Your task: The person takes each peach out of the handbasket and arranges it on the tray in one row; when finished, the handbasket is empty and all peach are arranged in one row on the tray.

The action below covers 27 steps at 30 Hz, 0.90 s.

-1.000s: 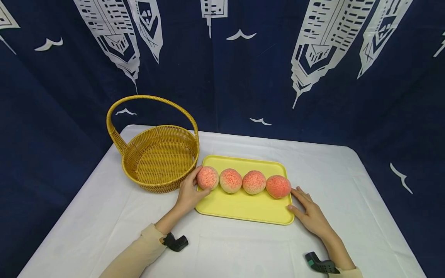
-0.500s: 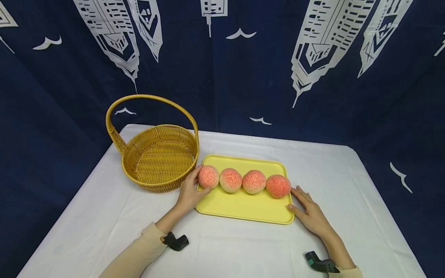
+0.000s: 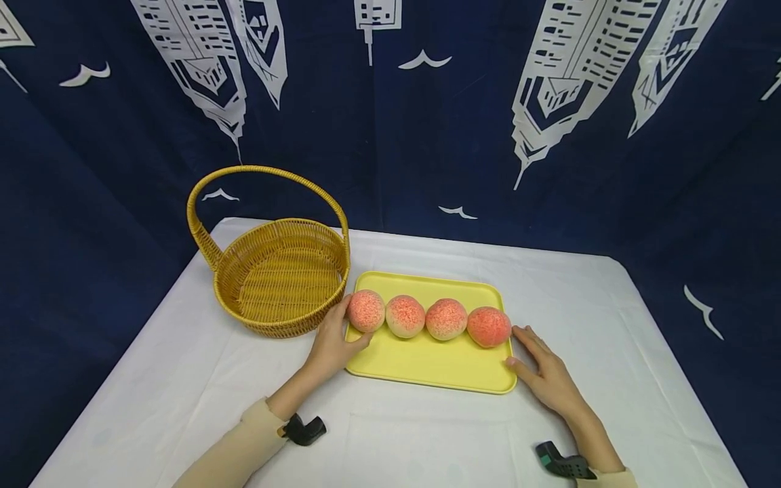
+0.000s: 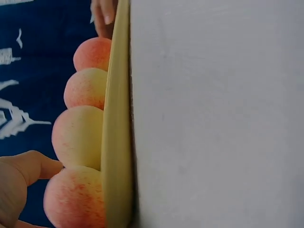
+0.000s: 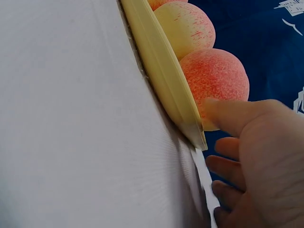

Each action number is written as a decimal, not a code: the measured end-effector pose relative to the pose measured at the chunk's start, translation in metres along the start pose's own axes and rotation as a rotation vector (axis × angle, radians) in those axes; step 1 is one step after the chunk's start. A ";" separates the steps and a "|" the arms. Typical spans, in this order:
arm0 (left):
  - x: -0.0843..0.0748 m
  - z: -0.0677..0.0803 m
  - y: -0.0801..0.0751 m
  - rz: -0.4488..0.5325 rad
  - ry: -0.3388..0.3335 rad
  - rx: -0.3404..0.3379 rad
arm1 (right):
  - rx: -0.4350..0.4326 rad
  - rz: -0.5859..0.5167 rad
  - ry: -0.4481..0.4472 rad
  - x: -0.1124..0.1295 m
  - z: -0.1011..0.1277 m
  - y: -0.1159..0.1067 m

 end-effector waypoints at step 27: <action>-0.046 0.060 -0.009 -0.632 0.651 0.283 | 0.321 0.460 -0.678 0.111 0.017 0.058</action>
Point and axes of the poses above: each hand's wrist, its own z-axis away from the middle knuckle, its own y-axis out of the palm, x = y × z, the point moved 3 cm from there along -z, towards the middle knuckle, and after that the axes turned 12 degrees about -z, right-handed, at the moved point
